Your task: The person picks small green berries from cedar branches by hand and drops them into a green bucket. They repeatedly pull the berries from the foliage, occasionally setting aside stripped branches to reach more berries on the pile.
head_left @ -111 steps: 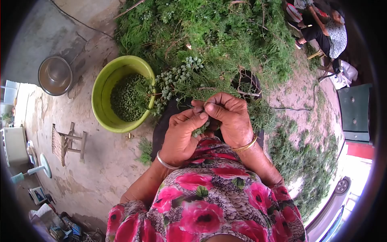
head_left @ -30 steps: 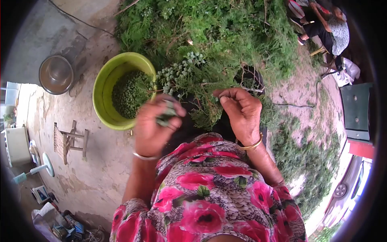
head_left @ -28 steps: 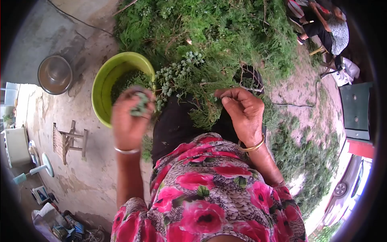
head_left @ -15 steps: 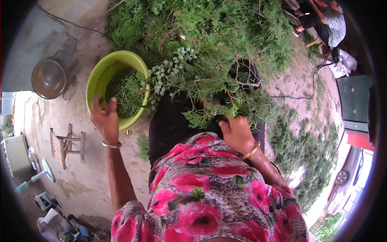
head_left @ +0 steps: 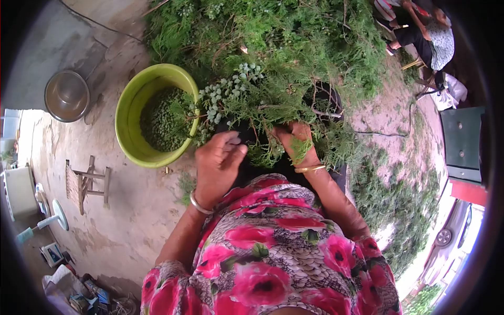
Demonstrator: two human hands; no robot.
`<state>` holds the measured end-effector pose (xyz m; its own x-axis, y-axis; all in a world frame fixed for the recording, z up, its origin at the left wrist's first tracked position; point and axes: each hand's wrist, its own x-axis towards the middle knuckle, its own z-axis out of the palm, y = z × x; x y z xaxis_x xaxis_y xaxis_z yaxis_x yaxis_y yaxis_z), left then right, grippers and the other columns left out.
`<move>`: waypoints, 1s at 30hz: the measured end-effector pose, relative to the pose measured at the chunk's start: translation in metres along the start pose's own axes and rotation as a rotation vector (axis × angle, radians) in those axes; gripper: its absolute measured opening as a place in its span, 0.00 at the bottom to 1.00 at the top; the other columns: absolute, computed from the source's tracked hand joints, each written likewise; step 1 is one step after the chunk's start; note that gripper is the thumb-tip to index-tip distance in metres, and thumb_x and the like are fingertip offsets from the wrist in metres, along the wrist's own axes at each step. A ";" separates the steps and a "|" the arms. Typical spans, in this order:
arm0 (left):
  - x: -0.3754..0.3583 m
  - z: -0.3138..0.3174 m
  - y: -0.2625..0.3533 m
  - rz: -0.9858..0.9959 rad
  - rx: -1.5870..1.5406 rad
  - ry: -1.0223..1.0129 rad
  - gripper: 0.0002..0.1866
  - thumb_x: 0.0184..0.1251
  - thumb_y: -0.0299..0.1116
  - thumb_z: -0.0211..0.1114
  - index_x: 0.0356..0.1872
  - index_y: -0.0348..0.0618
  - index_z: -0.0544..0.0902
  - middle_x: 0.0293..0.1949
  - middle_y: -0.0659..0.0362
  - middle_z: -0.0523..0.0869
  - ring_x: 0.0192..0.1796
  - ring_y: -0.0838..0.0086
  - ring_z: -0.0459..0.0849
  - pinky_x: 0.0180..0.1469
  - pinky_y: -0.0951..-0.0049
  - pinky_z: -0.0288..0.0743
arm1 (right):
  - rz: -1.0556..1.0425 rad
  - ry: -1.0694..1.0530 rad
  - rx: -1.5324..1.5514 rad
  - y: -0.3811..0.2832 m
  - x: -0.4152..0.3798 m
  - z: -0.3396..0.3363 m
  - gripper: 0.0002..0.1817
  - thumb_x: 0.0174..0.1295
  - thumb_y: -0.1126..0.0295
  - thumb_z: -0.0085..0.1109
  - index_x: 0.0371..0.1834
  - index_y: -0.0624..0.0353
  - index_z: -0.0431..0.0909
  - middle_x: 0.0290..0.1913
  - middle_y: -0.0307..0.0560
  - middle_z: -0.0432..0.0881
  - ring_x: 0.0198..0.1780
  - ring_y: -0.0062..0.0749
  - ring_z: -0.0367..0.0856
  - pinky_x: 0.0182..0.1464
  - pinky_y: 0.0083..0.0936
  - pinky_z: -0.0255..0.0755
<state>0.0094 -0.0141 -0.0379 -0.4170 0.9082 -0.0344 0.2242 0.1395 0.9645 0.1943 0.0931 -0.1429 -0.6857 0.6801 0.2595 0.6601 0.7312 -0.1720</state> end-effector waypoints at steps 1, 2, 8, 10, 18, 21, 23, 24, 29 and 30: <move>0.000 0.005 0.005 -0.022 -0.013 -0.050 0.12 0.60 0.23 0.65 0.45 0.30 0.80 0.34 0.58 0.84 0.36 0.82 0.80 0.35 0.80 0.77 | -0.023 0.087 -0.039 0.002 0.001 0.008 0.08 0.60 0.59 0.60 0.34 0.50 0.78 0.42 0.48 0.78 0.44 0.53 0.77 0.48 0.47 0.71; 0.001 0.008 0.008 -0.043 -0.028 -0.100 0.15 0.59 0.25 0.67 0.47 0.29 0.79 0.34 0.59 0.84 0.36 0.82 0.79 0.34 0.80 0.76 | -0.046 0.173 -0.082 0.003 0.004 0.012 0.08 0.58 0.61 0.62 0.31 0.52 0.79 0.39 0.48 0.79 0.43 0.53 0.77 0.45 0.45 0.70; 0.008 0.018 0.017 -0.390 -0.419 -0.277 0.13 0.65 0.31 0.64 0.42 0.29 0.80 0.26 0.61 0.79 0.26 0.83 0.74 0.23 0.81 0.67 | 0.221 -0.102 0.423 -0.008 0.019 -0.036 0.09 0.52 0.67 0.65 0.32 0.59 0.81 0.28 0.52 0.79 0.32 0.50 0.79 0.36 0.41 0.71; 0.015 0.014 0.015 -0.434 -0.692 -0.331 0.10 0.67 0.30 0.61 0.41 0.31 0.81 0.22 0.63 0.78 0.20 0.84 0.72 0.19 0.82 0.62 | 0.237 -0.150 0.451 -0.013 0.025 -0.076 0.08 0.51 0.68 0.65 0.29 0.61 0.79 0.26 0.53 0.79 0.31 0.53 0.79 0.36 0.42 0.72; 0.072 -0.004 0.059 -0.444 -0.594 -0.144 0.05 0.60 0.24 0.63 0.35 0.33 0.80 0.27 0.57 0.84 0.18 0.79 0.76 0.13 0.80 0.59 | 0.295 0.003 0.130 -0.011 0.059 -0.097 0.18 0.49 0.69 0.68 0.42 0.59 0.75 0.37 0.56 0.80 0.37 0.55 0.81 0.36 0.43 0.75; 0.082 0.003 0.057 -0.464 -0.695 -0.146 0.11 0.56 0.24 0.66 0.41 0.34 0.78 0.31 0.56 0.85 0.22 0.79 0.78 0.13 0.80 0.60 | 0.071 0.153 0.138 -0.010 0.070 -0.098 0.23 0.46 0.73 0.67 0.48 0.59 0.74 0.37 0.55 0.81 0.39 0.54 0.81 0.36 0.44 0.74; 0.080 0.010 0.071 -0.456 -0.612 -0.091 0.11 0.56 0.25 0.67 0.40 0.34 0.79 0.31 0.57 0.85 0.22 0.79 0.78 0.13 0.80 0.61 | 0.048 0.130 0.145 -0.021 0.075 -0.107 0.23 0.44 0.74 0.66 0.47 0.59 0.75 0.37 0.55 0.81 0.39 0.54 0.81 0.38 0.43 0.73; 0.078 0.014 0.076 -0.449 -0.529 -0.038 0.11 0.55 0.26 0.68 0.38 0.35 0.79 0.30 0.58 0.84 0.22 0.80 0.78 0.13 0.80 0.62 | 0.027 0.104 0.150 -0.023 0.076 -0.111 0.23 0.42 0.75 0.66 0.47 0.59 0.76 0.37 0.55 0.81 0.39 0.53 0.81 0.40 0.42 0.73; 0.083 0.009 0.079 -0.186 -0.203 -0.249 0.13 0.63 0.32 0.63 0.21 0.36 0.77 0.15 0.64 0.75 0.16 0.83 0.71 0.19 0.80 0.65 | 0.042 -0.105 0.475 -0.006 0.101 -0.108 0.23 0.45 0.76 0.65 0.49 0.59 0.74 0.37 0.51 0.82 0.42 0.48 0.79 0.48 0.38 0.71; 0.079 0.009 0.077 -0.188 -0.203 -0.246 0.13 0.63 0.32 0.63 0.21 0.36 0.77 0.15 0.64 0.75 0.16 0.83 0.71 0.19 0.80 0.65 | 0.039 -0.107 0.477 0.000 0.104 -0.100 0.23 0.45 0.76 0.65 0.49 0.59 0.74 0.37 0.51 0.82 0.42 0.48 0.79 0.48 0.38 0.71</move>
<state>0.0013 0.0719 0.0319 -0.2043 0.9453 -0.2545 -0.0259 0.2547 0.9667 0.1540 0.1587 -0.0206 -0.7072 0.6911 0.1492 0.4892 0.6306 -0.6026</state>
